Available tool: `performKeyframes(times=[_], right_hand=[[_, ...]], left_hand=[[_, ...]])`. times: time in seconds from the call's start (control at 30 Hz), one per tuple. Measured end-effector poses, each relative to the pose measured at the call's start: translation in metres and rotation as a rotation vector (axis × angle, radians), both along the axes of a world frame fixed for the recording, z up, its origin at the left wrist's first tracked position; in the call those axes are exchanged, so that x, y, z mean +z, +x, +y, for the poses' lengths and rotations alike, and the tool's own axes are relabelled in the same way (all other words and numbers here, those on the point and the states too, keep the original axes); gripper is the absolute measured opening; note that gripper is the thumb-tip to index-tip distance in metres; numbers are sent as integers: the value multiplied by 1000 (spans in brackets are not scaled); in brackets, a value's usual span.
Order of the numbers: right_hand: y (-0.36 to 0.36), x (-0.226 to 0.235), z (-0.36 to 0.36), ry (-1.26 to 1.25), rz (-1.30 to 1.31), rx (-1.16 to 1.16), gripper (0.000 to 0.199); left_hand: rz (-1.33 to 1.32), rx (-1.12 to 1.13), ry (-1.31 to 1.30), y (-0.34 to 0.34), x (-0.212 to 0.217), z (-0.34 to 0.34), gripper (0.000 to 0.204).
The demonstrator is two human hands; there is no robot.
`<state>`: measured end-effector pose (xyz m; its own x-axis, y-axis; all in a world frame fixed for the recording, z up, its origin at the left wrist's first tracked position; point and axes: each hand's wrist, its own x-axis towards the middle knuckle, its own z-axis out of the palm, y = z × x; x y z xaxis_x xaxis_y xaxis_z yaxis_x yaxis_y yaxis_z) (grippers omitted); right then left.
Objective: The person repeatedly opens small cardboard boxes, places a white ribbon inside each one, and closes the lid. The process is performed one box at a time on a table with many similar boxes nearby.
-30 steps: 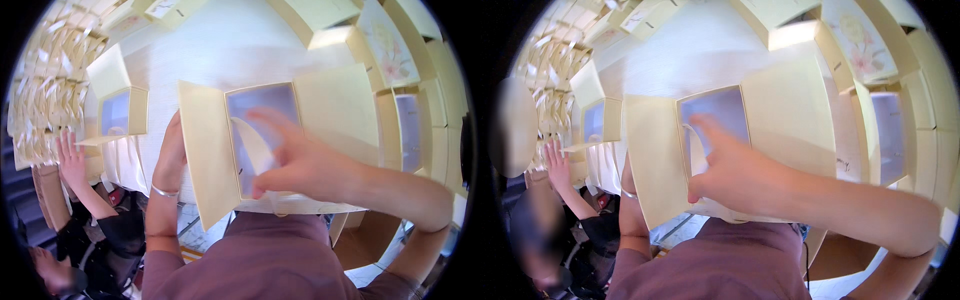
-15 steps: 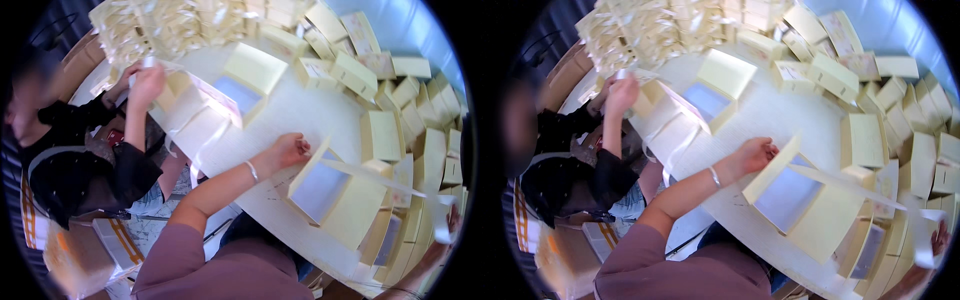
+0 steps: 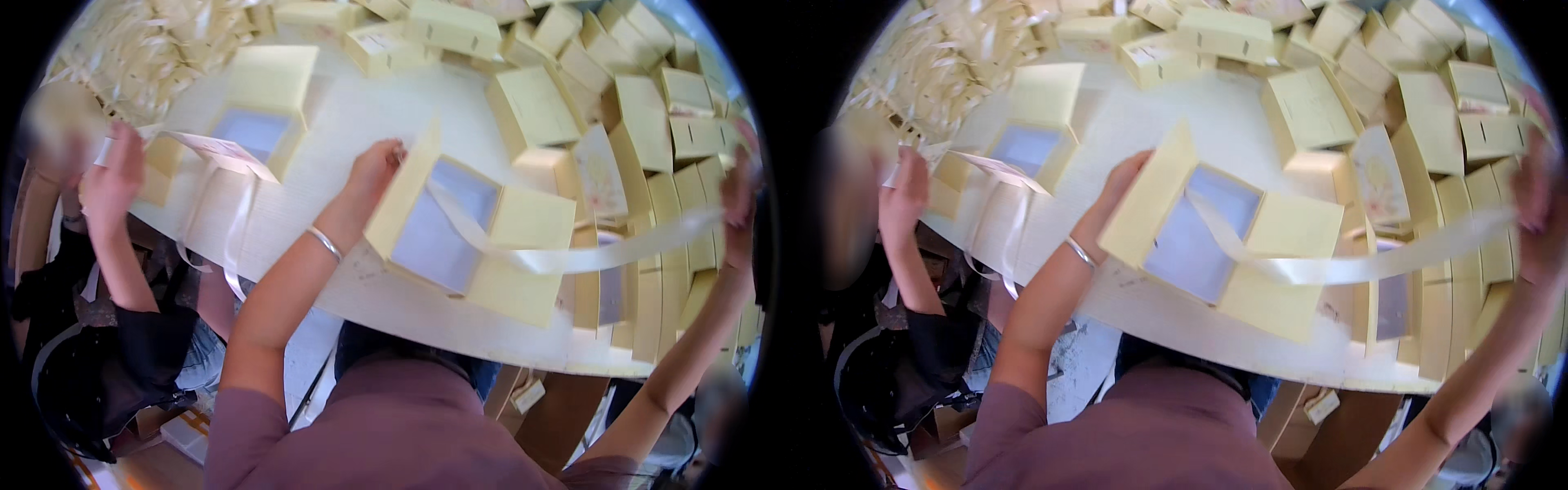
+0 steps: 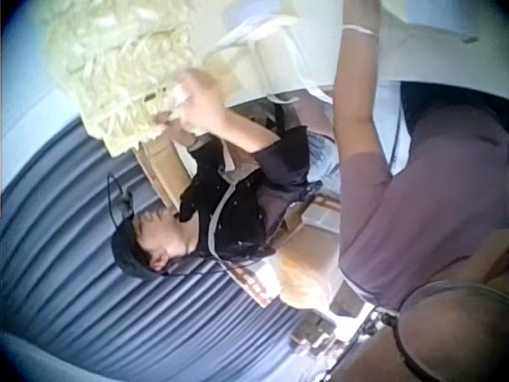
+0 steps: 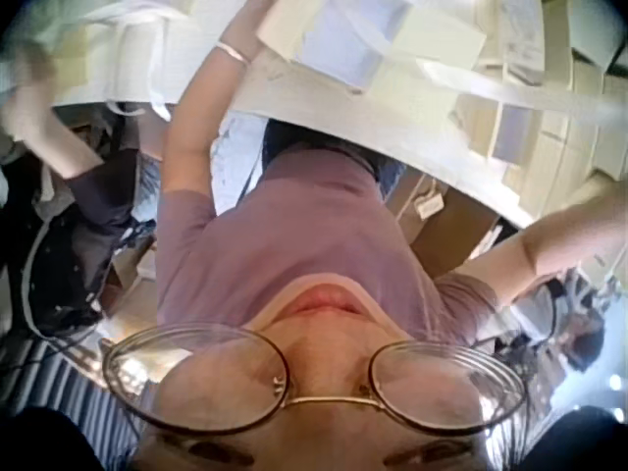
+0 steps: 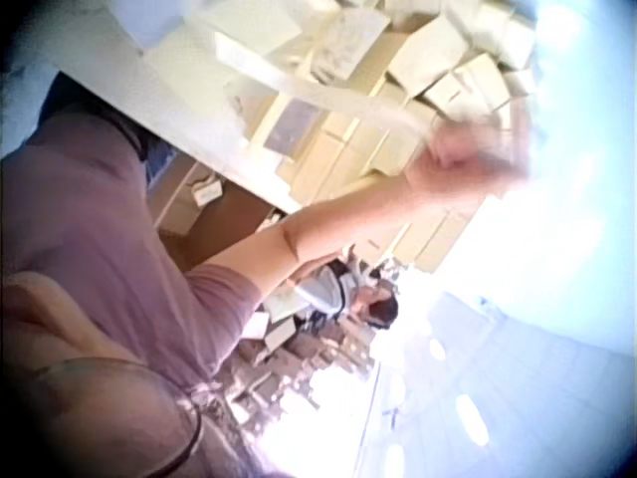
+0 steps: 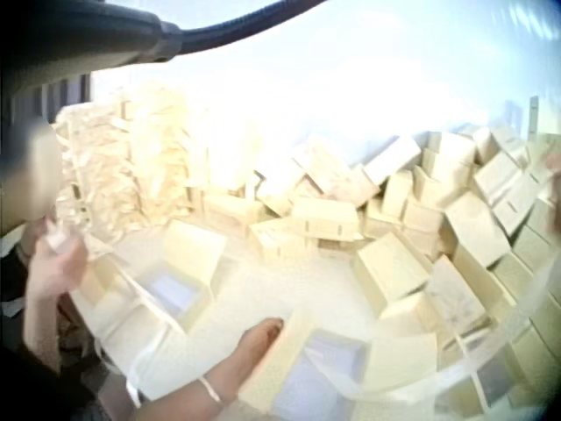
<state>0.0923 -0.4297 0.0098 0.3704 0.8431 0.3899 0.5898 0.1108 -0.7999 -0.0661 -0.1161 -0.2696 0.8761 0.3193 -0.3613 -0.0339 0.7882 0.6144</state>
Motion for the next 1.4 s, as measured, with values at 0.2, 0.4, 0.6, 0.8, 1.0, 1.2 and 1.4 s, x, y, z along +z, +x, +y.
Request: performKeyframes(times=[0.2,0.4,0.6,0.8,1.0,1.2,1.4], right_hand=[[-81,-156,111,-651,120,174,19],[-94,-206,146,-793,-285,203,13],[-98,-220,153,-835,-224,185,15],[-101,-242,153,-641,-20,162,16],[-104,-236,151,-767,-31,161,24],[-108,-231,154,-846,-30,190,27],[-105,-244,160,-744,-13,228,22]], left_hand=[[-59,151,304,-13,-5,-9,17],[12,35,948,-55,11,-14,32],[183,-61,1267,-71,5,-21,32],[134,-134,1806,-82,-13,-29,30],[124,-149,1836,-87,-12,-33,29],[212,-191,1705,-93,-4,-36,26],[206,-205,1612,-96,-1,-39,23]])
